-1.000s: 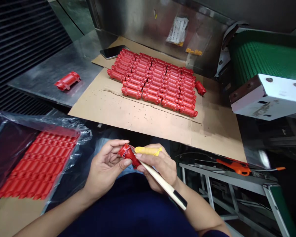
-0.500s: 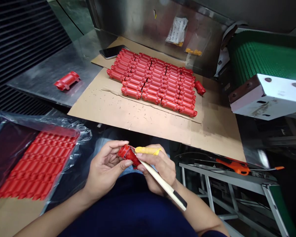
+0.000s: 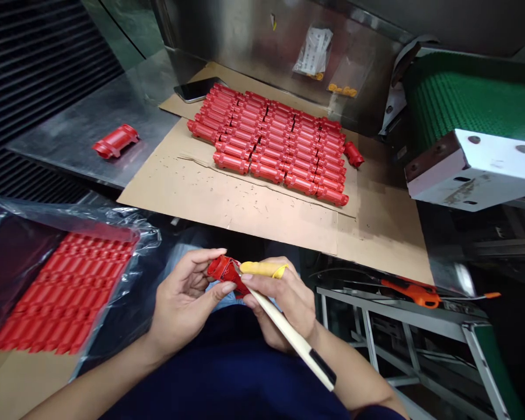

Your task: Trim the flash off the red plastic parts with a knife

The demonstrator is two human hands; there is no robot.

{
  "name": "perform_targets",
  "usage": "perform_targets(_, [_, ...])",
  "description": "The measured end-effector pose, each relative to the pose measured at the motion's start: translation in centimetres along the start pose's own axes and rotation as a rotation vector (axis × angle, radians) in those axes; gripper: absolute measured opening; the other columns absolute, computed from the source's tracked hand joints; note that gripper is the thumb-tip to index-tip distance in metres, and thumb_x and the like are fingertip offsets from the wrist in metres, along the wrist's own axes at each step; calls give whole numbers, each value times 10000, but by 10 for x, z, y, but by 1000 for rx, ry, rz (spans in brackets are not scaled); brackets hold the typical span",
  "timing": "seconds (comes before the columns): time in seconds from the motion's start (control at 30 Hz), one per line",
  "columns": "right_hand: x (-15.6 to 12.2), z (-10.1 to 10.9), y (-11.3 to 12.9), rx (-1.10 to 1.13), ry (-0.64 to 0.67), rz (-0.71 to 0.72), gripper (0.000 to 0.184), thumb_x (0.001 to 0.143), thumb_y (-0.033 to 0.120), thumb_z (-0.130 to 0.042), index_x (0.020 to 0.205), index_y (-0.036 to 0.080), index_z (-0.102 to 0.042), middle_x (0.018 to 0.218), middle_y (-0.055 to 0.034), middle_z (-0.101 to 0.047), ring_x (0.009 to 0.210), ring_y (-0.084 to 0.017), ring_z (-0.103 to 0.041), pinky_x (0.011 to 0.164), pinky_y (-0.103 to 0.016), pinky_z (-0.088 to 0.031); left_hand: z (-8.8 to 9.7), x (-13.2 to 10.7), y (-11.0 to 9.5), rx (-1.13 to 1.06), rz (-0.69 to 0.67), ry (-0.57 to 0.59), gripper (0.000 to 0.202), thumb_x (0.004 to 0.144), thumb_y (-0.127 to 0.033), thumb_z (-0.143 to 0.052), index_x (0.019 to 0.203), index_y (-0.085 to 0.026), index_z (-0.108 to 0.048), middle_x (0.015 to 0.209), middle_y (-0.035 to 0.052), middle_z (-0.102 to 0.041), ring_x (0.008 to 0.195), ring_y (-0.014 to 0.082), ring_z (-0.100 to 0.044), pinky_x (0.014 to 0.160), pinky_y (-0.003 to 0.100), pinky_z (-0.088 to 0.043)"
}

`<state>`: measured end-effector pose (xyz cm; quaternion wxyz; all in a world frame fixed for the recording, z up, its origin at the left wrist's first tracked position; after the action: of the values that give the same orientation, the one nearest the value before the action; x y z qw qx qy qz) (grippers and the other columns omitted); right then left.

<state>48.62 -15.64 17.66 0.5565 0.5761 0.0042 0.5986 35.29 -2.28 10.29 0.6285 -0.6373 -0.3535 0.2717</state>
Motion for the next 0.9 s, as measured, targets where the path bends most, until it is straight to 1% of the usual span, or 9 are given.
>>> perform_targets(0.1, [0, -3, -2, 10, 4, -2, 323, 1053, 136, -681, 1375, 155, -703, 1170, -179, -812, 1048, -275, -802, 898, -470, -704, 0, 0, 1, -28, 20, 0, 445, 857, -140, -922, 1263, -244, -772, 1097, 36, -867, 952, 173, -861, 866, 190, -684])
perform_targets(0.27, [0, -5, -3, 9, 4, 3, 336, 1048, 131, -684, 1382, 162, -701, 1174, -168, -815, 1042, -270, -807, 900, -457, -705, -1, 1, 2, -27, 19, 11, 446, 862, -152, -923, 1271, -244, -772, 1098, 42, -867, 942, 179, -861, 851, 198, -690])
perform_targets(0.37, [1, -4, -5, 21, 18, -27, 319, 1043, 136, -687, 1361, 161, -701, 1167, -164, -811, 1070, -276, -801, 932, -463, -695, 1, 0, 3, 2, 8, 4, 443, 869, -180, -924, 1279, -228, -762, 1110, 61, -862, 946, 200, -861, 847, 230, -702])
perform_targets(0.47, [0, -8, -10, 49, 82, -79, 302, 1053, 170, -674, 1355, 173, -666, 1207, -166, -801, 1173, -291, -773, 1017, -511, -673, 2, -1, 3, 61, -26, -13, 449, 867, -215, -929, 1279, -207, -749, 1129, 84, -856, 951, 234, -862, 859, 292, -719])
perform_targets(0.53, [-2, -13, -11, 18, 138, -54, 324, 1059, 169, -664, 1382, 183, -635, 1245, -166, -796, 1226, -294, -751, 1084, -558, -648, 2, -2, 1, 98, -64, -28, 442, 863, -213, -929, 1265, -207, -747, 1109, 78, -851, 944, 238, -858, 872, 317, -722])
perform_targets(0.63, [-6, -20, -7, -110, 185, 42, 389, 1046, 130, -688, 1424, 196, -623, 1248, -152, -797, 1239, -290, -742, 1156, -609, -607, 2, -4, -3, 107, -112, -58, 453, 836, -164, -939, 1241, -230, -749, 1074, 48, -843, 939, 211, -849, 890, 292, -708])
perform_targets(0.73, [-8, -23, -6, -176, 191, 90, 430, 1022, 85, -709, 1433, 181, -630, 1245, -157, -795, 1236, -288, -742, 1183, -615, -594, 3, -3, -4, 83, -98, -85, 473, 806, -150, -960, 1217, -246, -748, 1050, 30, -844, 914, 203, -848, 864, 278, -707])
perform_targets(0.83, [-8, -16, -9, -57, 131, 19, 366, 1060, 131, -666, 1412, 227, -638, 1285, -143, -787, 1258, -281, -740, 1170, -622, -598, 6, -1, -1, 38, -41, -82, 468, 800, -164, -975, 1200, -247, -749, 1004, 21, -846, 853, 196, -847, 798, 253, -702])
perform_targets(0.9, [-10, -8, -20, 112, 78, -135, 233, 1103, 239, -648, 1335, 258, -660, 1281, -128, -794, 1252, -273, -755, 1125, -587, -627, 6, 1, 4, -39, 12, -47, 447, 825, -161, -961, 1210, -253, -754, 1008, 21, -843, 839, 174, -838, 766, 218, -683])
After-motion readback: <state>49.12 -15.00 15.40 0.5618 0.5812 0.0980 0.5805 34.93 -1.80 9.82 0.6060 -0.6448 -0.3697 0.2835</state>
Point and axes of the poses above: each hand's wrist, its own x-axis towards the middle knuckle, its own z-axis out of the back of the hand, y = z × x, the point moved 8 cm from there along x, towards the middle knuckle
